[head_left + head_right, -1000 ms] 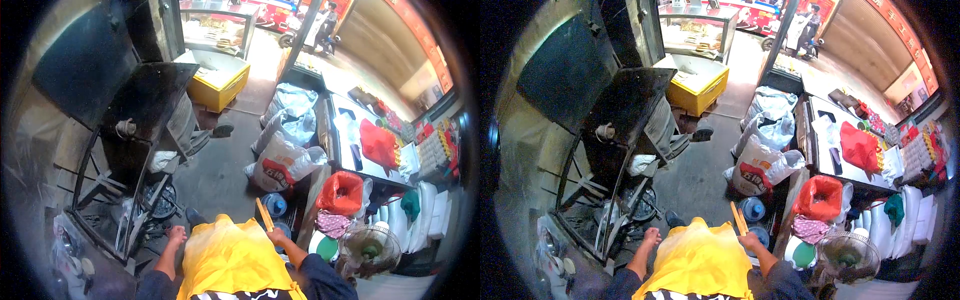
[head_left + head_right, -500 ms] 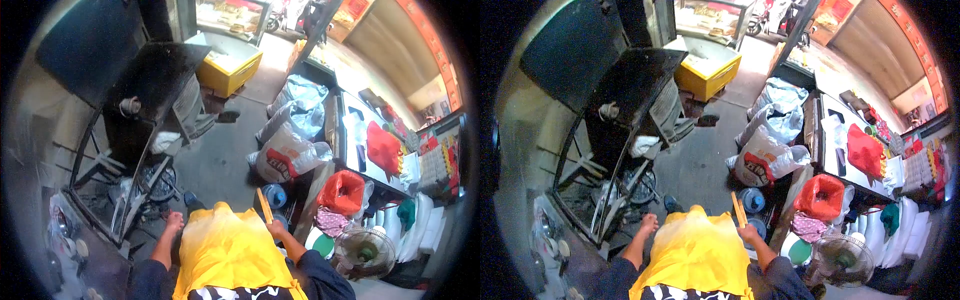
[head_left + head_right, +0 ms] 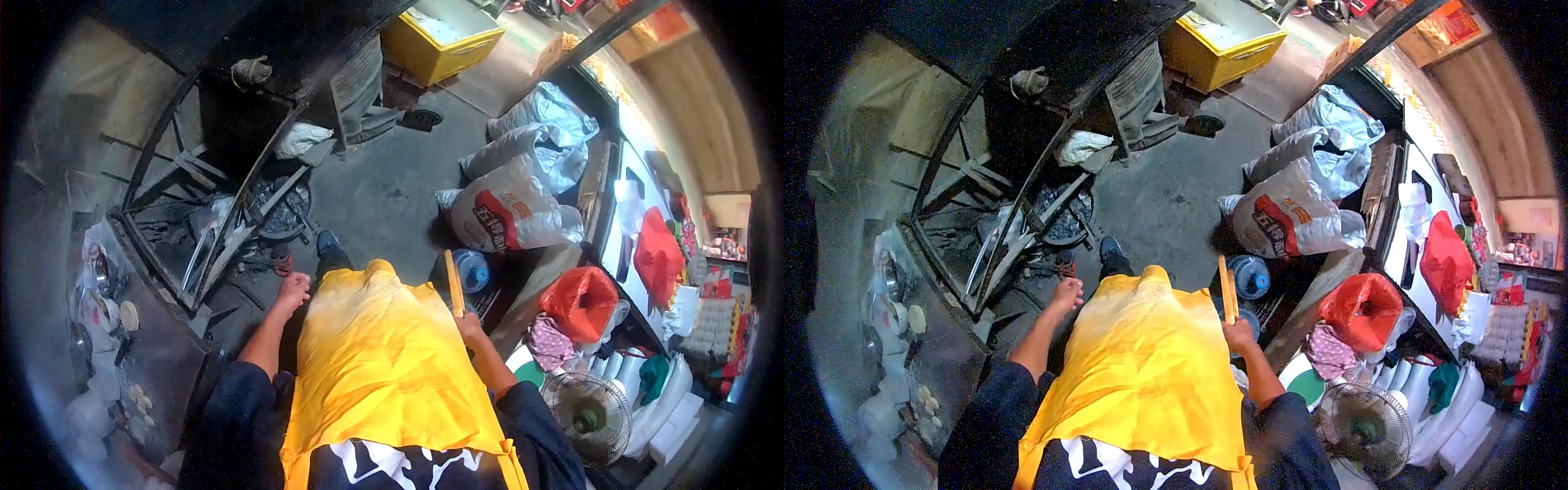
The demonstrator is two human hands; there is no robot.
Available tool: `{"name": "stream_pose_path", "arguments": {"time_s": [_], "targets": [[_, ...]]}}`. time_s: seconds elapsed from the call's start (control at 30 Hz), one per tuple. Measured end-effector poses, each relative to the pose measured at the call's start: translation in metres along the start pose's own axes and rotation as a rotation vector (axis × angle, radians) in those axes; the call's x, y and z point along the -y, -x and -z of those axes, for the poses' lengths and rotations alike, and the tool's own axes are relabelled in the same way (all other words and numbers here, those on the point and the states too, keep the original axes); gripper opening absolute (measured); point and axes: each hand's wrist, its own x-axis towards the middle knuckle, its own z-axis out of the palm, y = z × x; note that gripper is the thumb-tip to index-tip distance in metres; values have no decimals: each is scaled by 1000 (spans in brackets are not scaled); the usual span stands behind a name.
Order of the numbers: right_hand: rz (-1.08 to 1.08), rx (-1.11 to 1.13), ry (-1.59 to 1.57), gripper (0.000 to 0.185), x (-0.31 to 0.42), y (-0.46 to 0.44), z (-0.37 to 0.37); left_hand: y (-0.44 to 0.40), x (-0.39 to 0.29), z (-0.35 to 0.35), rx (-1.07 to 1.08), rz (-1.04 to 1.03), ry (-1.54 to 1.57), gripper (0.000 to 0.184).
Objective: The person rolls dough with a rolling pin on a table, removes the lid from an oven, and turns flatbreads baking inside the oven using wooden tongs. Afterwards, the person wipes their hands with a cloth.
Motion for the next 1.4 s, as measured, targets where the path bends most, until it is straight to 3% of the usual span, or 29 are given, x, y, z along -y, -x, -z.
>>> {"name": "stream_pose_path", "arguments": {"time_s": [0.3, 0.4, 0.43, 0.8, 1.07, 1.13, 1.4], "targets": [[-44, 50, 58, 60, 27, 10, 20, -4, -7, -2, 10, -4, 9, 24], [24, -40, 101, 60, -6, -18, -1, -5, -12, -2, 50, 29, -96, 28], [36, 27, 100, 62, -5, -19, 0, -7, -11, -2, 59, 32, -79, 29], [-76, 27, 57, 65, -12, -8, -7, -12, -1, 2, 57, 17, -70, 28], [56, 47, 112, 73, -16, -9, -2, -14, -3, -4, -1, 49, -11, 25], [-61, 31, -44, 66, -11, -5, -5, -10, -2, -1, 51, -9, 13, 25], [-14, -6, 76, 65, -31, -16, -11, -15, -2, -7, 31, -14, -8, 23]]}}
